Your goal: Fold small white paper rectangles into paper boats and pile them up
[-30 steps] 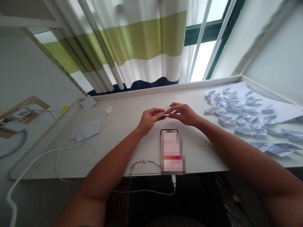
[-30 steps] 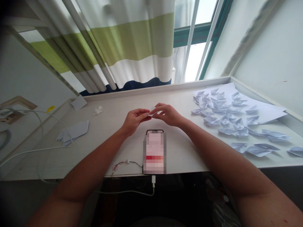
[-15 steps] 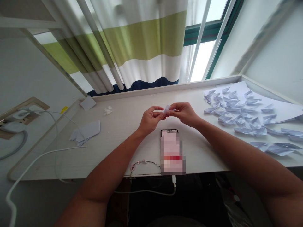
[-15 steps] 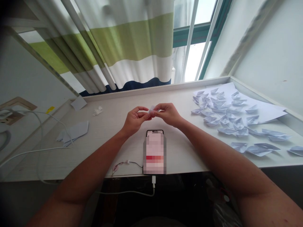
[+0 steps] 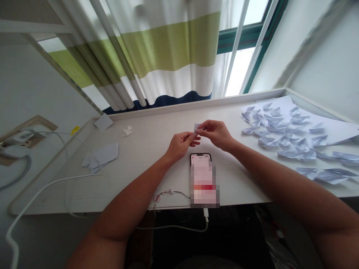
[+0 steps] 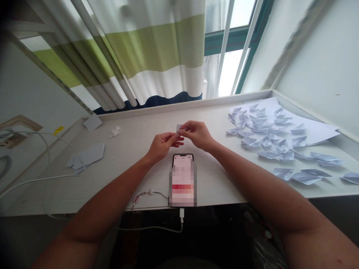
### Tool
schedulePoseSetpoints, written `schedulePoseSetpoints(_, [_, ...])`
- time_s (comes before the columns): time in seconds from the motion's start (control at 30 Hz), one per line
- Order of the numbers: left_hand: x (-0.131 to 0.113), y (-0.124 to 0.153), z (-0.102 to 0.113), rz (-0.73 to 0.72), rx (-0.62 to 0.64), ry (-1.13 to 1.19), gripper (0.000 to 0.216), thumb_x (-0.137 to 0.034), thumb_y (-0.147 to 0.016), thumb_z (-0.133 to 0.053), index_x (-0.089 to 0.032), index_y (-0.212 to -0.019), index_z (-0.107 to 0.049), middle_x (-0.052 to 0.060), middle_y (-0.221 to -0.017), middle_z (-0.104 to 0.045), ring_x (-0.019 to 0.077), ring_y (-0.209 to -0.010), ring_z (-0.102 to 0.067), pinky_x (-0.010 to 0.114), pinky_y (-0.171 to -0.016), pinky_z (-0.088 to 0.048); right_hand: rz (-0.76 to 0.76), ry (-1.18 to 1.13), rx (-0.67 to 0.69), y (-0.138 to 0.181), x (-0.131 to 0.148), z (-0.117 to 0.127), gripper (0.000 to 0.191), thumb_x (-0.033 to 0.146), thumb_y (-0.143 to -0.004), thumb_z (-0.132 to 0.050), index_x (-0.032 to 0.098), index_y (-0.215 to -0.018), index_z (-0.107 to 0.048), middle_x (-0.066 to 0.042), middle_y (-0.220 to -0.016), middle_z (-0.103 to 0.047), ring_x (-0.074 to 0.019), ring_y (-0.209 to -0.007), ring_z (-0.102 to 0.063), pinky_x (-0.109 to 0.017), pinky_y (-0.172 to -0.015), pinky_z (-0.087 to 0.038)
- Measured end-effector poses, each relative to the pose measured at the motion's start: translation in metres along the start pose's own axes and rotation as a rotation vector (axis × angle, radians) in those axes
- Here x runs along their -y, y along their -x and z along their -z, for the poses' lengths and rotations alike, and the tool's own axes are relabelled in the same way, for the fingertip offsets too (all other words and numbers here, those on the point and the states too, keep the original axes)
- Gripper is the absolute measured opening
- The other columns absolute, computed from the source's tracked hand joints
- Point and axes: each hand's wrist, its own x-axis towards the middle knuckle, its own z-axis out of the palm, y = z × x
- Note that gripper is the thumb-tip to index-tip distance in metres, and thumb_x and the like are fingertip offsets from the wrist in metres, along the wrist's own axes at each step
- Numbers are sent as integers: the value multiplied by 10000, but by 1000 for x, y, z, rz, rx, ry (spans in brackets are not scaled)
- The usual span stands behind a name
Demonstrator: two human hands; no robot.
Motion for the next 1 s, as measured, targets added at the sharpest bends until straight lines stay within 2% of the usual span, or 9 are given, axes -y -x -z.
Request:
schedulePoseSetpoints(0.07, [-2, 1, -1, 7, 11, 2, 447, -566, -937, -794, -138, -1065, -795, 153, -1068, -848, 264, -924, -834, 375, -803, -635, -3, -21, -6, 0, 0, 0, 452, 518, -715, -993, 210, -956, -766, -26, -799, -792, -194, -736, -742, -367, -713, -598])
schedulePoseSetpoints(0.17, [-6, 2, 0, 31, 26, 57, 429, -540, -918, -823, -144, -1082, -802, 155, -1098, -846, 272, -976, -828, 380, -821, -629, -24, -87, -14, 2, 3, -1, 578, 458, -722, -999, 229, -1169, -713, -4, -828, -795, -191, -757, -748, -360, -733, -608])
schedulePoseSetpoints(0.27, [-9, 3, 1, 66, 26, 135, 433, -524, -855, -889, -152, -1062, -812, 147, -1093, -848, 275, -1009, -823, 400, -874, -624, -56, -141, -10, 3, 6, -3, 642, 422, -720, -1004, 238, -1238, -672, -16, -907, -810, -200, -812, -766, -363, -765, -622])
schedulePoseSetpoints(0.47, [-11, 3, 1, 136, 5, 278, 423, -457, -709, -1007, -167, -945, -807, 105, -1023, -852, 268, -985, -825, 401, -888, -614, -52, -186, -13, 3, 11, -5, 612, 415, -711, -1016, 236, -1199, -692, -8, -908, -798, -197, -847, -768, -371, -812, -639])
schedulePoseSetpoints(0.63, [-13, 2, 1, 162, -32, 358, 408, -394, -666, -1038, -165, -906, -800, 76, -950, -845, 238, -941, -822, 389, -916, -600, -41, -199, -8, 5, 14, -7, 532, 428, -748, -1000, 223, -1153, -723, -27, -944, -807, -189, -849, -763, -384, -836, -643])
schedulePoseSetpoints(0.8, [-15, 0, 3, 169, -23, 441, 402, -363, -625, -1062, -168, -870, -810, 55, -903, -841, 188, -880, -806, 345, -908, -607, 12, -179, 44, 5, 15, -9, 457, 479, -786, -975, 225, -1116, -785, -6, -848, -775, -170, -769, -729, -361, -760, -628])
schedulePoseSetpoints(0.87, [-15, -1, 4, 161, -18, 467, 396, -359, -611, -1069, -173, -845, -811, 42, -870, -836, 164, -845, -795, 317, -888, -612, 28, -165, 67, 4, 15, -9, 428, 494, -786, -975, 221, -1068, -804, 1, -794, -751, -169, -752, -722, -354, -743, -625])
schedulePoseSetpoints(1.0, [-17, 0, 4, 150, -14, 473, 399, -360, -603, -1074, -163, -835, -816, 38, -833, -827, 138, -798, -779, 293, -877, -615, 47, -187, 65, 4, 17, -10, 397, 518, -757, -991, 219, -908, -780, -16, -820, -770, -172, -761, -729, -364, -764, -640])
